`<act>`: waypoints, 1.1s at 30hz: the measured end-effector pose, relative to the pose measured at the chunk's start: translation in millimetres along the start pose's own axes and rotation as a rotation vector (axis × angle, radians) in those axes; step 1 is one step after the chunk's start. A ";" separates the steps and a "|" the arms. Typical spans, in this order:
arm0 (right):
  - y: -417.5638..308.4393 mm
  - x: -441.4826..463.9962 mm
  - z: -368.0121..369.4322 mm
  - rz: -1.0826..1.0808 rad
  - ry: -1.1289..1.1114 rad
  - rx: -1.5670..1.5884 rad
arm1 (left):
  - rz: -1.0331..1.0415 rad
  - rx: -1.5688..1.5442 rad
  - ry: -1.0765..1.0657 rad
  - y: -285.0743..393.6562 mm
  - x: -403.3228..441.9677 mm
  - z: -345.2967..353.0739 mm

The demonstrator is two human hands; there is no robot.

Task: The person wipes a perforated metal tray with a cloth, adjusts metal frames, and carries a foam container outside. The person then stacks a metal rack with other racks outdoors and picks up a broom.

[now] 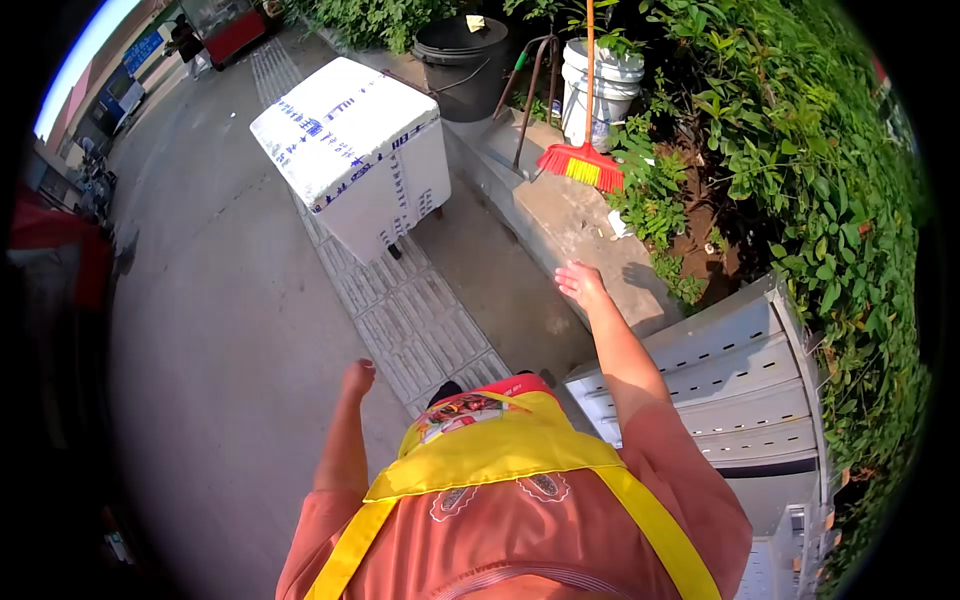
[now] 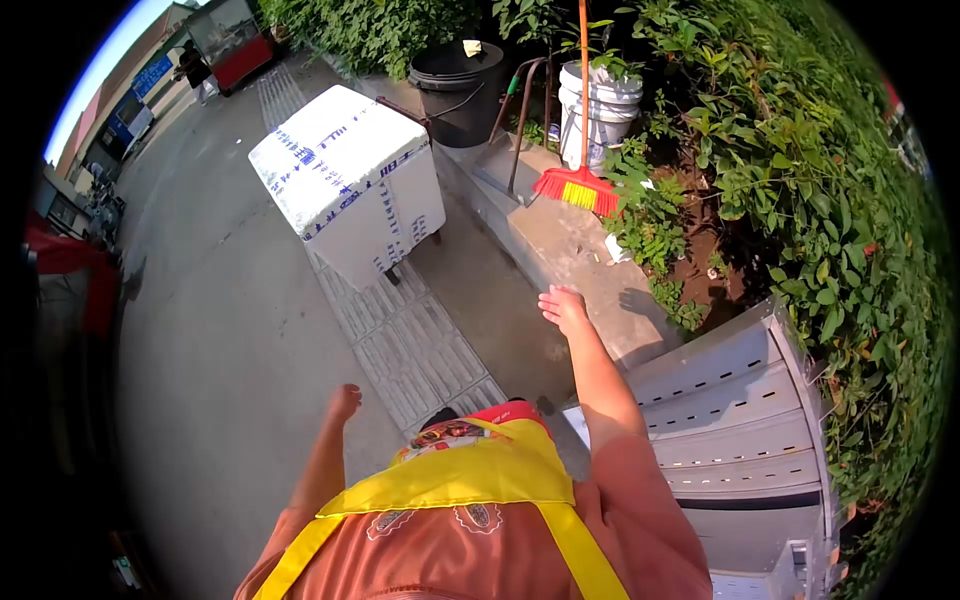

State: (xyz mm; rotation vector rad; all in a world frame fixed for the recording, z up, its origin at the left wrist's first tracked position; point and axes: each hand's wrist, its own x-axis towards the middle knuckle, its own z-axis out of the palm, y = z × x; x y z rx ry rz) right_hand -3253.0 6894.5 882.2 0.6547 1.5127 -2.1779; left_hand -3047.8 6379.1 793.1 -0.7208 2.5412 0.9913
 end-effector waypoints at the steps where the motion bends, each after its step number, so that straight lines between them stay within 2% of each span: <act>1: -31.3 23.2 0.1 -0.048 -0.018 0.069 | 0.144 0.055 0.030 66.6 31.9 -9.9; 2: -67.9 36.9 3.9 -0.087 -0.039 0.123 | 0.337 -0.034 -0.005 104.6 84.9 -7.6; 3: -106.5 50.3 6.2 -0.123 -0.059 0.172 | 0.411 0.018 -0.028 189.3 90.8 -28.3; 4: -139.5 73.3 2.9 -0.149 -0.074 0.215 | 0.580 0.066 0.039 250.8 105.6 -37.2; 6: -209.0 133.8 -4.9 -0.201 -0.099 0.243 | 0.764 -0.020 0.080 354.8 136.5 -49.4; 9: -331.1 271.0 -2.1 -0.252 -0.177 0.280 | 0.827 -0.059 0.069 499.5 218.0 -70.4; 11: -409.8 337.4 17.3 -0.279 -0.143 0.284 | 0.819 -0.018 0.048 585.4 282.4 -78.0; 13: -478.1 403.0 30.9 -0.267 -0.151 0.306 | 0.937 0.032 0.067 670.5 341.4 -78.9; 14: -500.2 434.8 28.3 -0.242 -0.192 0.352 | 1.024 0.051 0.084 704.1 370.9 -72.1; 15: -520.3 452.9 33.9 -0.302 -0.217 0.326 | 1.056 0.091 0.110 740.4 391.7 -69.0; 18: -558.1 514.1 30.7 -0.240 -0.273 0.453 | 1.114 0.091 0.167 834.6 446.9 -54.4; 19: -566.2 501.9 42.5 -0.298 -0.221 0.462 | 1.135 0.099 0.187 855.3 468.2 -45.1; 21: -571.8 534.4 27.1 -0.351 -0.217 0.456 | 1.199 0.156 0.217 887.9 504.0 -25.0; 23: -578.4 531.3 34.2 -0.370 -0.229 0.305 | 1.230 0.205 0.047 905.6 529.7 -6.5; 25: -579.9 534.4 34.9 -0.372 -0.252 0.234 | 1.037 0.296 -0.076 919.2 523.4 -7.4; 26: -582.3 539.6 36.8 -0.367 -0.268 0.240 | 1.099 0.174 -0.022 916.3 531.6 -0.8; 27: -582.8 546.9 40.7 -0.361 -0.287 0.247 | 1.082 0.169 -0.066 916.1 530.4 -1.5; 28: -585.2 547.9 42.8 -0.297 -0.355 0.336 | 1.058 0.164 -0.113 915.6 524.0 -5.4; 30: -585.4 532.3 44.1 -0.289 -0.239 0.493 | 1.037 0.111 -0.212 908.2 498.9 -16.4; 31: -582.2 515.2 46.7 -0.288 -0.208 0.596 | 1.144 0.087 -0.195 898.7 490.1 -15.5; 33: -571.9 487.3 57.3 -0.276 -0.180 0.668 | 1.205 -0.018 -0.193 875.9 456.7 -20.4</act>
